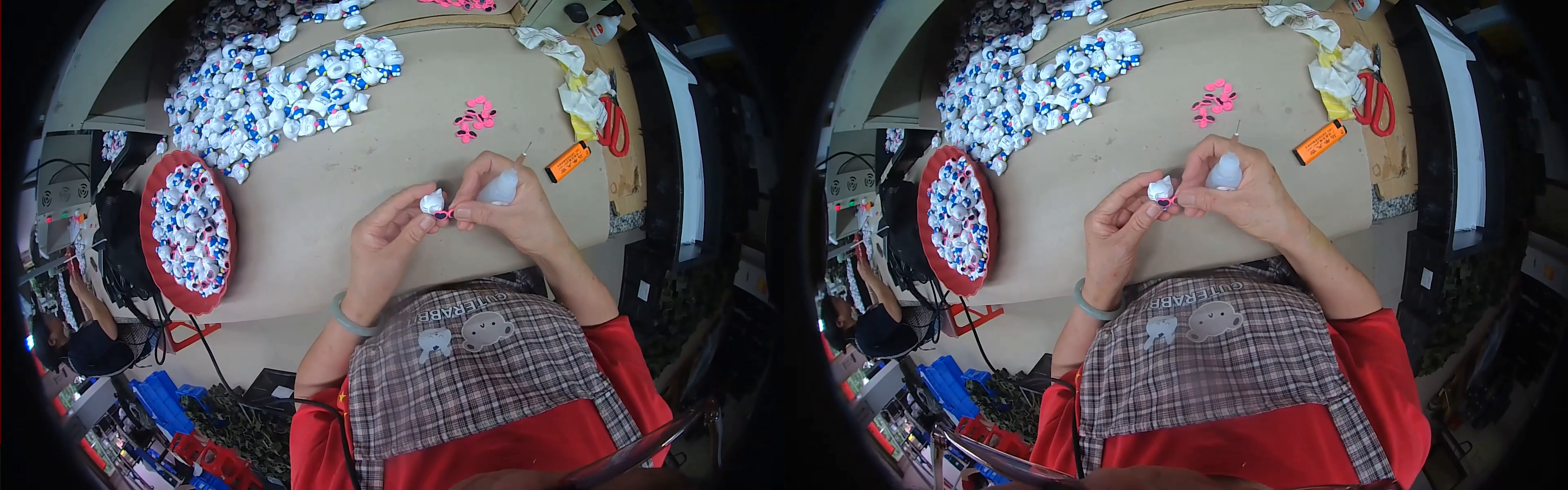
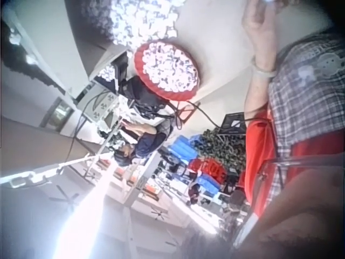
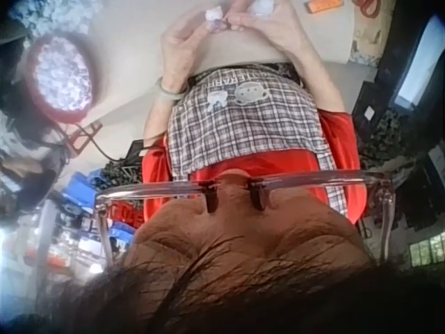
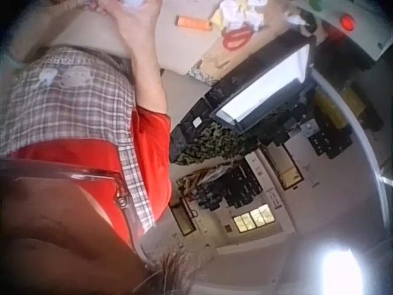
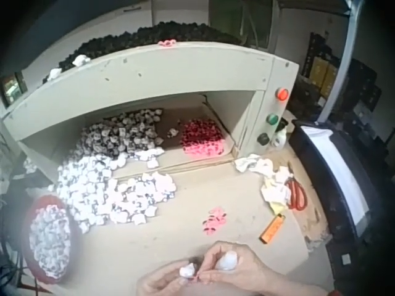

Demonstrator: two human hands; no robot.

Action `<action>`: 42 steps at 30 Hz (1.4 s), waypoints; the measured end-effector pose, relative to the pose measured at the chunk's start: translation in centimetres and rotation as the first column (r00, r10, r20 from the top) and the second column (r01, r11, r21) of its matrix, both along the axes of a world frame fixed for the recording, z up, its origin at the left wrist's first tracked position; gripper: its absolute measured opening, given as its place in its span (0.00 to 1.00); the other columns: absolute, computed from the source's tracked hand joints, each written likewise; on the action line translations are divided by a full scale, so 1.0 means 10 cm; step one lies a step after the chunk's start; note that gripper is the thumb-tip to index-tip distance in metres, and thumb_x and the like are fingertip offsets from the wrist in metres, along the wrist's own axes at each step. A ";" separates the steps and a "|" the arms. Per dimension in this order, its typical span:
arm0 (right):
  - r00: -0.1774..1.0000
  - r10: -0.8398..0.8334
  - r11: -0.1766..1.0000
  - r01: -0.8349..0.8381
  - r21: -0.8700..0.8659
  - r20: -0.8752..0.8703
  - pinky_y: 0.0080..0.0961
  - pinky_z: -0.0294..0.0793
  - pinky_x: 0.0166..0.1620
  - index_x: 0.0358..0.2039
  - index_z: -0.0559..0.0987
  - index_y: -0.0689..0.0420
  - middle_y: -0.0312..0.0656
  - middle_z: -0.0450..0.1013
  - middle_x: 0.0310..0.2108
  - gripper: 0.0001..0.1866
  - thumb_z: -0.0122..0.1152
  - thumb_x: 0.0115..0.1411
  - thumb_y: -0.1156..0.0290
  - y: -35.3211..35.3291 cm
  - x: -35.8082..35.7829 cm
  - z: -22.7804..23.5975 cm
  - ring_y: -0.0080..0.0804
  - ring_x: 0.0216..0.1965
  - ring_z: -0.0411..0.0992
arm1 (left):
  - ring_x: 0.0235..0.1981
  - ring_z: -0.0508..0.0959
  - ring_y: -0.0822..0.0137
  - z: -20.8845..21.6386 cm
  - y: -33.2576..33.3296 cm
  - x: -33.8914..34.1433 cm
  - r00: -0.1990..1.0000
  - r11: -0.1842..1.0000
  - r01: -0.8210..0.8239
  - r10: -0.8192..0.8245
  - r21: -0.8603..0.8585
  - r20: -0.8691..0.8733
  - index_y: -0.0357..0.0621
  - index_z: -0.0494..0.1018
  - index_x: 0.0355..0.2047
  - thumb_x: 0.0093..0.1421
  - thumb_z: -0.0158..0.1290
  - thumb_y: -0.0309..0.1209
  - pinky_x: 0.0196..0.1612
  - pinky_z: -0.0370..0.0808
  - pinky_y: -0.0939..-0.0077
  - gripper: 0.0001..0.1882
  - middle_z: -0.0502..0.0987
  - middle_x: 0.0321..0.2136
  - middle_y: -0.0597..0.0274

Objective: The person glues pink bows onto white plastic figurines by hand, applying glue from a bottle to each bow before attaching it to a figurine.

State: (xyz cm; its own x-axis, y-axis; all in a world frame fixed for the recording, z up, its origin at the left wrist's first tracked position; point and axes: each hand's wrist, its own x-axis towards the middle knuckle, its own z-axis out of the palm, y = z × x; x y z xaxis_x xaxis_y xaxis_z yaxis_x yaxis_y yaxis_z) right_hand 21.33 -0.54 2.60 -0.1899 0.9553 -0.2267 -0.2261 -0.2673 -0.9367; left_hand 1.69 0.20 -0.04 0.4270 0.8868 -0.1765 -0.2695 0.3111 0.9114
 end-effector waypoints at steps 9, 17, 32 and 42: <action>0.990 -0.080 0.996 0.077 0.033 0.118 0.18 0.75 0.31 0.31 0.70 0.61 0.38 0.73 0.26 0.11 0.65 0.52 0.81 -0.04 -0.05 -0.02 0.20 0.27 0.73 | 0.40 0.79 0.63 0.04 -0.03 0.03 1.000 0.999 -0.007 0.007 0.045 -0.009 0.28 0.67 0.52 0.60 0.51 0.20 0.45 0.77 0.74 0.19 0.76 0.44 0.48; 0.947 -0.164 0.985 0.143 0.096 0.277 0.18 0.74 0.32 0.30 0.71 0.59 0.36 0.74 0.25 0.10 0.65 0.51 0.80 -0.09 -0.12 0.01 0.21 0.27 0.74 | 0.42 0.78 0.62 0.01 -0.01 0.02 0.989 0.978 0.037 -0.006 0.204 -0.149 0.28 0.67 0.51 0.61 0.49 0.19 0.47 0.76 0.74 0.17 0.74 0.46 0.47; 0.879 -0.313 0.941 0.238 0.239 0.358 0.21 0.74 0.31 0.29 0.73 0.58 0.37 0.75 0.23 0.09 0.65 0.50 0.79 -0.16 -0.22 -0.04 0.25 0.27 0.76 | 0.41 0.77 0.65 0.08 -0.02 0.09 0.996 0.988 0.030 -0.018 0.150 -0.084 0.31 0.68 0.50 0.61 0.48 0.17 0.47 0.74 0.75 0.16 0.75 0.45 0.49; 0.853 -0.238 0.964 0.149 0.220 0.464 0.22 0.73 0.33 0.28 0.73 0.58 0.37 0.74 0.26 0.11 0.68 0.48 0.77 -0.18 -0.20 -0.05 0.24 0.28 0.74 | 0.46 0.76 0.68 0.08 -0.03 0.10 0.997 0.985 -0.017 0.029 0.172 -0.067 0.32 0.71 0.47 0.59 0.49 0.16 0.48 0.74 0.76 0.15 0.76 0.45 0.53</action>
State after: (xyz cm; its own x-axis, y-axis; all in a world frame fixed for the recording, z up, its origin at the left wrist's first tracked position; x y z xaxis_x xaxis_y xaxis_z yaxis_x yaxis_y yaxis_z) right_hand 19.33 -2.37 2.10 0.0938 0.9930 -0.0725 0.2348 -0.0928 -0.9676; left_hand 2.68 -0.06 0.77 0.3981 0.9160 -0.0499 -0.2091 0.1435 0.9673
